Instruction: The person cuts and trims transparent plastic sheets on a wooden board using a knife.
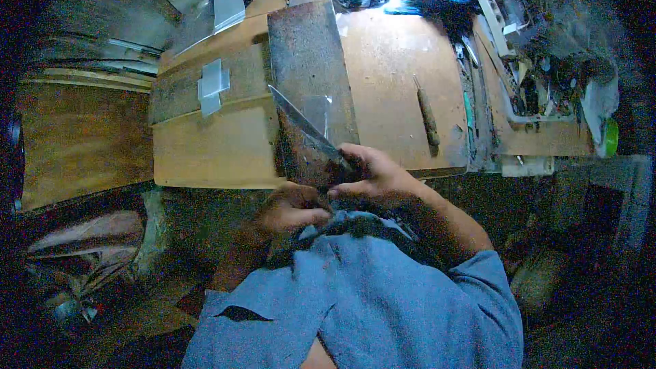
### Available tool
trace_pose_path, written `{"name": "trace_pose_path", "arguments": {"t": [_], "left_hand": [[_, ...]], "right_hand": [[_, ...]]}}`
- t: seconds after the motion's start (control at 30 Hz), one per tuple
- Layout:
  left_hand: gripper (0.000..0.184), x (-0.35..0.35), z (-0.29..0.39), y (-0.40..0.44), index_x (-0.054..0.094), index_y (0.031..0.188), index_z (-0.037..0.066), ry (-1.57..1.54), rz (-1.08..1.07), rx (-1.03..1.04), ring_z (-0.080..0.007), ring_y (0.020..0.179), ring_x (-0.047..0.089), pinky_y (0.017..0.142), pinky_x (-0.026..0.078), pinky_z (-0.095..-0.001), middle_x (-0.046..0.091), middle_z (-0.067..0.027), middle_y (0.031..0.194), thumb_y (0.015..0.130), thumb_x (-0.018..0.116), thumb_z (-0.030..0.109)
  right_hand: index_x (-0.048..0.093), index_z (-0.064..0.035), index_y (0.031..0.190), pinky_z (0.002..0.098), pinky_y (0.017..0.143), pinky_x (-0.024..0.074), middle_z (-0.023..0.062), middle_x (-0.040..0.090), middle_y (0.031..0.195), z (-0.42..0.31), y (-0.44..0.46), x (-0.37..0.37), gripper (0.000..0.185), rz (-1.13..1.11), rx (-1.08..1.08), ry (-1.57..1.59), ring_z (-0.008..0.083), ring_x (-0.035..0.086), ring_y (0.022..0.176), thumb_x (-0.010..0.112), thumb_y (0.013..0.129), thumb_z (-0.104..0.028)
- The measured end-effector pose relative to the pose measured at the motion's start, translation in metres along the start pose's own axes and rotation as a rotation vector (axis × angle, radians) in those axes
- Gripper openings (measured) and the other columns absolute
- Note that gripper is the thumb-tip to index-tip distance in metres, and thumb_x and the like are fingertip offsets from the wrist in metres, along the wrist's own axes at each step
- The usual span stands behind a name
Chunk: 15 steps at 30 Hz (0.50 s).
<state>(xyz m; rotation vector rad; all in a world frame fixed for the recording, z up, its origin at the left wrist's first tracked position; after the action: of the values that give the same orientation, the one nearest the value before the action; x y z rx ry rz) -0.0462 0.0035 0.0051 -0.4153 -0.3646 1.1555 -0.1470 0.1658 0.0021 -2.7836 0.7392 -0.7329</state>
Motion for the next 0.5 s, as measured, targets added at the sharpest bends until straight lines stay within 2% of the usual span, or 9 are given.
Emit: {"name": "trace_pose_path", "arguments": {"t": [0.03,0.13,0.23,0.27,0.33,0.37,0.4,0.47,0.5], "left_hand": [[0.014,-0.004,-0.006,0.001,0.065,0.088,-0.002,-0.001,0.001,0.000,-0.0095,0.063,0.058,0.060,0.048,-0.0262,0.064,-0.0032,0.070,0.079,0.066,0.009],[0.013,-0.017,-0.019,0.002,0.065,0.087,-0.001,-0.001,0.062,0.066,-0.0097,0.067,0.058,0.063,0.048,-0.0266,0.065,-0.0036,0.073,0.079,0.067,0.009],[0.007,-0.026,-0.019,0.006,0.065,0.088,0.000,-0.145,0.296,0.149,-0.0098,0.076,0.059,0.069,0.048,-0.0245,0.065,-0.0039,0.081,0.082,0.064,0.004],[0.007,-0.026,-0.016,0.010,0.065,0.088,0.000,-0.148,0.299,0.151,-0.0098,0.076,0.059,0.069,0.048,-0.0245,0.065,-0.0039,0.081,0.082,0.064,0.004],[0.008,-0.034,-0.009,0.015,0.064,0.090,-0.001,-0.334,0.578,0.219,-0.0097,0.074,0.059,0.070,0.049,-0.0240,0.064,-0.0040,0.080,0.083,0.062,0.003],[0.019,-0.043,-0.027,0.023,0.058,0.103,-0.002,-0.399,0.594,0.190,-0.0098,0.077,0.058,0.072,0.049,-0.0241,0.062,-0.0041,0.086,0.084,0.060,0.001],[0.019,-0.044,-0.024,0.023,0.058,0.103,-0.002,-0.400,0.596,0.193,-0.0098,0.077,0.058,0.072,0.049,-0.0241,0.062,-0.0041,0.086,0.084,0.060,0.001],[0.033,-0.046,-0.013,0.021,0.054,0.112,0.002,-0.481,0.777,0.336,-0.0108,0.083,0.058,0.076,0.047,-0.0240,0.063,-0.0042,0.096,0.082,0.065,0.008],[0.041,-0.050,-0.029,0.025,0.048,0.119,0.002,-0.444,0.814,0.401,-0.0105,0.088,0.056,0.079,0.045,-0.0230,0.060,-0.0034,0.102,0.082,0.065,0.009]], "right_hand": [[0.052,-0.0005,0.103,0.0250,0.079,0.0452,0.0034,0.059,0.091,-0.004,-0.001,0.000,0.036,0.005,0.025,-0.005,0.0115,0.056,0.087,0.068,0.071,0.005],[0.052,-0.0002,0.102,0.0249,0.078,0.0452,0.0035,0.058,0.090,0.002,-0.004,-0.009,0.035,0.023,0.086,-0.109,0.0113,0.056,0.087,0.065,0.071,0.007],[0.052,-0.0010,0.101,0.0251,0.077,0.0455,0.0031,0.058,0.089,0.016,-0.004,-0.015,0.034,0.045,0.061,-0.223,0.0107,0.056,0.085,0.065,0.070,0.007],[0.052,-0.0010,0.101,0.0251,0.077,0.0455,0.0031,0.058,0.089,0.020,-0.003,-0.014,0.034,0.043,0.063,-0.227,0.0107,0.056,0.085,0.065,0.070,0.007],[0.052,-0.0007,0.100,0.0248,0.074,0.0458,0.0039,0.058,0.088,0.030,0.001,-0.015,0.033,0.096,0.060,-0.176,0.0108,0.056,0.083,0.066,0.071,0.006],[0.052,-0.0007,0.100,0.0248,0.074,0.0458,0.0039,0.058,0.088,0.037,0.005,-0.014,0.033,0.093,0.061,-0.178,0.0108,0.056,0.083,0.066,0.071,0.006],[0.052,-0.0008,0.098,0.0249,0.070,0.0456,0.0034,0.058,0.085,0.043,0.011,-0.015,0.030,0.213,0.024,-0.198,0.0106,0.056,0.079,0.067,0.073,0.003],[0.052,-0.0009,0.097,0.0250,0.067,0.0454,0.0030,0.057,0.081,0.049,0.023,-0.012,0.027,0.334,-0.013,-0.220,0.0104,0.056,0.076,0.067,0.074,0.000],[0.053,-0.0012,0.095,0.0251,0.063,0.0447,0.0023,0.057,0.078,0.049,0.031,-0.013,0.025,0.450,0.006,-0.183,0.0104,0.055,0.072,0.068,0.075,-0.003]]}}
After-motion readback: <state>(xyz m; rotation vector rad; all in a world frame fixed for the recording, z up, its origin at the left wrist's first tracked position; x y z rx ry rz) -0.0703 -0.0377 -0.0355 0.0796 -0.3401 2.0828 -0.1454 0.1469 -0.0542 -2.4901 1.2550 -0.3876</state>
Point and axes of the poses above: each hand's wrist, its own y-axis towards the middle knuckle, its own x-axis out of the palm, z = x × y, the point moved 2 cm from there along y, towards the middle knuckle
